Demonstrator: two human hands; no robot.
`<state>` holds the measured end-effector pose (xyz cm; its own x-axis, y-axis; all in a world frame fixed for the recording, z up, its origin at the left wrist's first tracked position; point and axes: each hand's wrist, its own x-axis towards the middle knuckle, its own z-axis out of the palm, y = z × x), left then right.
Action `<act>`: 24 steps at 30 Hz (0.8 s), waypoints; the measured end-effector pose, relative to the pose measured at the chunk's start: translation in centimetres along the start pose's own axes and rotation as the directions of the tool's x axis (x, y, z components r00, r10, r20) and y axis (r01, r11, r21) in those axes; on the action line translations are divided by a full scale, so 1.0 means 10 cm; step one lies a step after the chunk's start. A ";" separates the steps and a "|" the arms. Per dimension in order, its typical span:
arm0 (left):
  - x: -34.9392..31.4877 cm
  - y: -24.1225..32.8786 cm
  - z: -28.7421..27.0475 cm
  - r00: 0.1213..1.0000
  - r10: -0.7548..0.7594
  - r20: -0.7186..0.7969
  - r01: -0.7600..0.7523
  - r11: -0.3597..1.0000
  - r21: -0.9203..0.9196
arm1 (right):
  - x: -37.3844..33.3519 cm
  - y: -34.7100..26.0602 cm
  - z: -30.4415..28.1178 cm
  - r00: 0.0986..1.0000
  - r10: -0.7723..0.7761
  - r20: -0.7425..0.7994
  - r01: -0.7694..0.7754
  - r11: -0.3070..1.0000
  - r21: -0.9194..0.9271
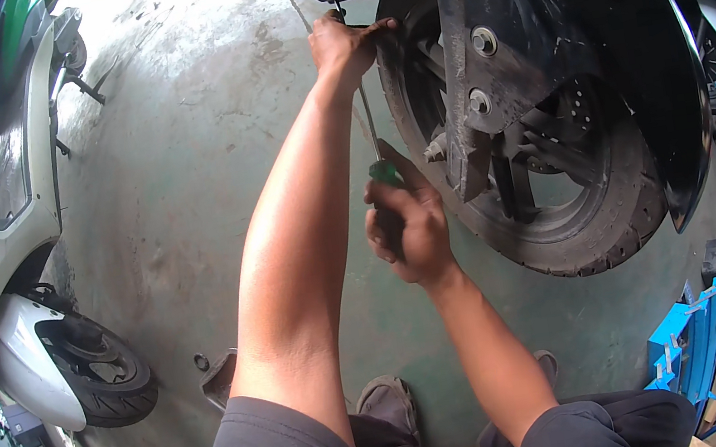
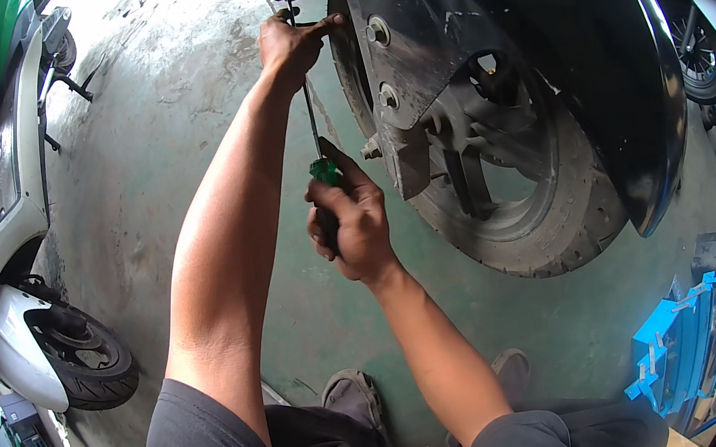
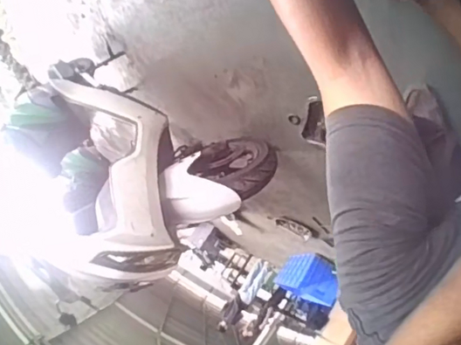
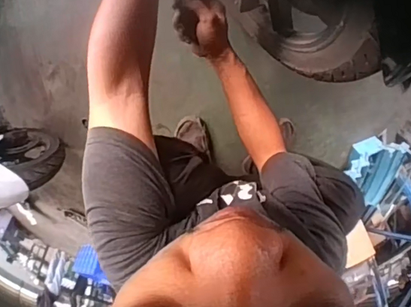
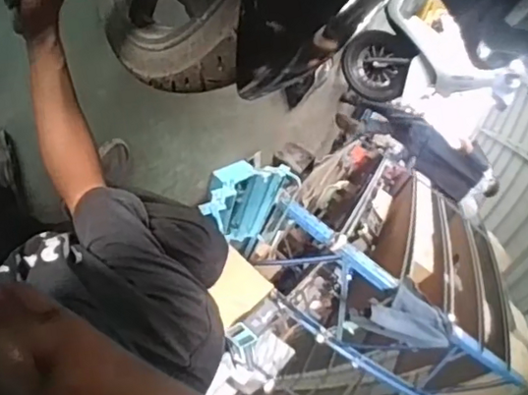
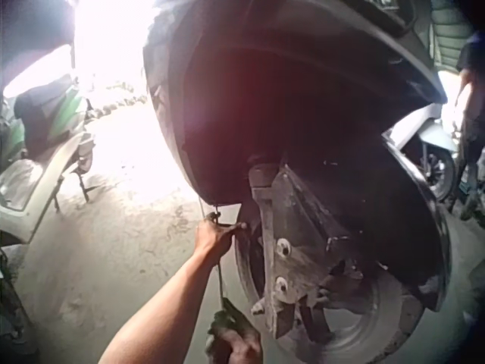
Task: The person removes screws from a motorcycle fairing using a screwdriver and then pulls the fairing panel away from the frame.
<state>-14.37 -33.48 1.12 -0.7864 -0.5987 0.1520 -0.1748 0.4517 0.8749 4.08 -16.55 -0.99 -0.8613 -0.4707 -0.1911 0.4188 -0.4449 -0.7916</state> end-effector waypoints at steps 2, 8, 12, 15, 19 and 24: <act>0.03 -0.01 0.02 1.000 0.023 0.008 -0.023 1.000 -0.016 | 0.02 0.10 -0.03 0.989 0.084 0.121 -0.127 0.898 0.421; -0.03 -0.03 0.04 1.000 -0.004 0.025 0.005 0.999 -0.044 | 0.06 0.16 -0.05 0.997 -0.002 0.080 -0.021 0.960 0.278; -0.01 -0.10 0.07 1.000 -0.008 0.001 0.008 0.994 -0.109 | 0.09 0.15 -0.09 1.000 -0.023 0.017 0.021 0.992 0.120; -0.09 0.01 0.07 0.993 0.019 0.114 0.012 0.963 -0.269 | 0.13 0.17 -0.17 0.998 -0.062 0.012 0.061 0.997 0.045; -0.04 -0.03 0.02 0.992 0.046 0.116 -0.013 0.962 -0.274 | 0.12 0.20 -0.06 0.999 -0.032 0.023 0.031 0.998 0.062; -0.06 -0.05 -0.01 0.993 0.041 0.106 -0.018 0.978 -0.206 | 0.06 0.21 0.01 0.999 -0.028 0.025 0.025 0.993 0.115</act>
<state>-13.71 -33.39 0.67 -0.8515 -0.5060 0.1376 -0.0350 0.3167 0.9479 4.52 -17.83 -2.76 -0.8653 -0.4770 -0.1539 0.4272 -0.5413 -0.7242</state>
